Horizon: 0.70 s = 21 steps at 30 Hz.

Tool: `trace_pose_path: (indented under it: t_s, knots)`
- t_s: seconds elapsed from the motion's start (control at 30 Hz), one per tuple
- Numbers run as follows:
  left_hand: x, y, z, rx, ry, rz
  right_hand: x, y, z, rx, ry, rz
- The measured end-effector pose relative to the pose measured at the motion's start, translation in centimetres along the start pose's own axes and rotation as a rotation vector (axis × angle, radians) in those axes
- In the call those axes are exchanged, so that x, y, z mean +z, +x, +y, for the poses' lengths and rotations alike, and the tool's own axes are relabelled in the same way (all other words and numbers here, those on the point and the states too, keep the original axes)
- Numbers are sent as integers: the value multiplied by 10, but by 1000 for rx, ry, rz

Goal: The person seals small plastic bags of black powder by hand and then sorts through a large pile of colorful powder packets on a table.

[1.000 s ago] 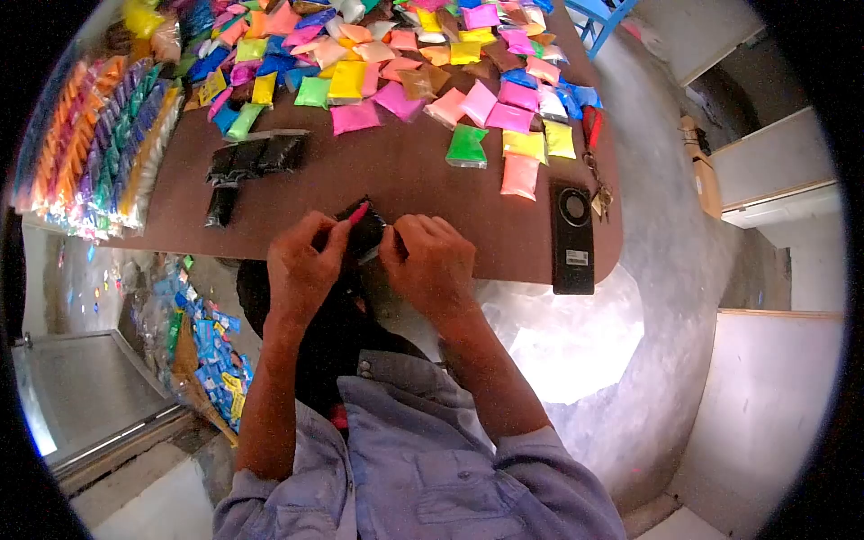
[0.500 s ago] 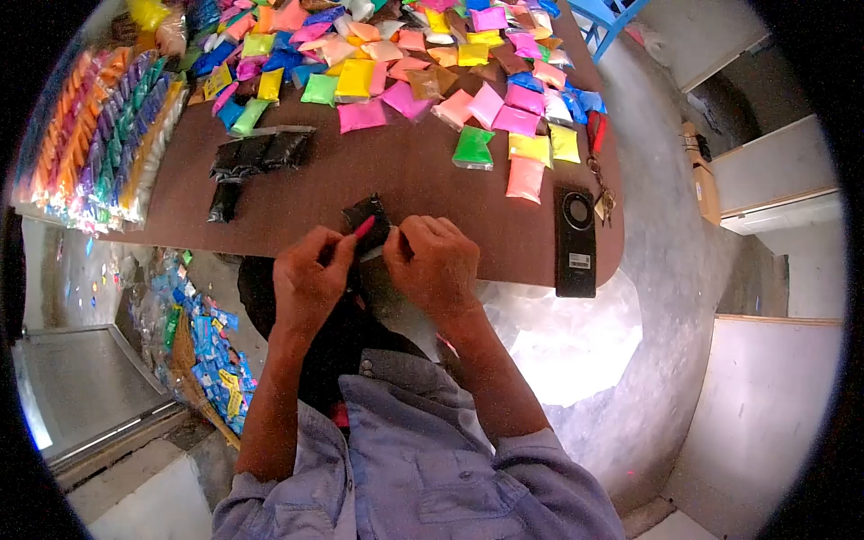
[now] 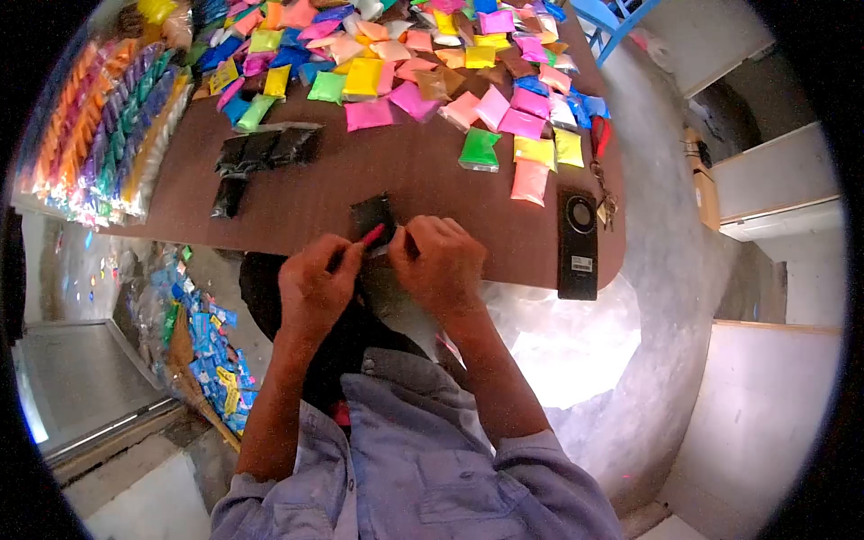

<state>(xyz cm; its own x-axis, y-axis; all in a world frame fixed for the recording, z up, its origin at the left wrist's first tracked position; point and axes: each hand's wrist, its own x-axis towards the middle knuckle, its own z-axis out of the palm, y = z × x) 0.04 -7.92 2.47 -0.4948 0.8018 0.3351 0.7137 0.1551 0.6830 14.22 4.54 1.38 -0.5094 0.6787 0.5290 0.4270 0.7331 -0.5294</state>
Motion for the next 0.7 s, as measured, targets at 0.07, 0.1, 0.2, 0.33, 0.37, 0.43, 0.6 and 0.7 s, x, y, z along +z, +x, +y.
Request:
trace_pose_path:
  t_s: [0.07, 0.1, 0.2, 0.33, 0.37, 0.43, 0.6, 0.7]
  knots:
    - [-6, 4, -8, 43, 104, 58, -2, -1, 0, 9, 0, -54]
    - [-13, 7, -12, 4, 129, 65, -1, -2, 0, 9, 1, -54]
    - [-24, 9, -12, -56, 112, 78, 0, -2, 0, 5, -39, -55]
    - [-18, -1, 2, -98, -70, 46, -6, -3, -6, 4, -54, -118]
    - [-17, -2, 1, -101, -72, 49, -8, -5, -9, -1, -46, -135]
    - [-11, -5, -1, -109, -88, 46, -12, -11, -13, -24, -10, -165]
    - [-19, -4, 3, -164, -104, 73, -21, -5, -6, -21, 79, -193]
    - [-12, -8, 9, -169, -104, 52, -15, 16, 2, -154, 119, -46]
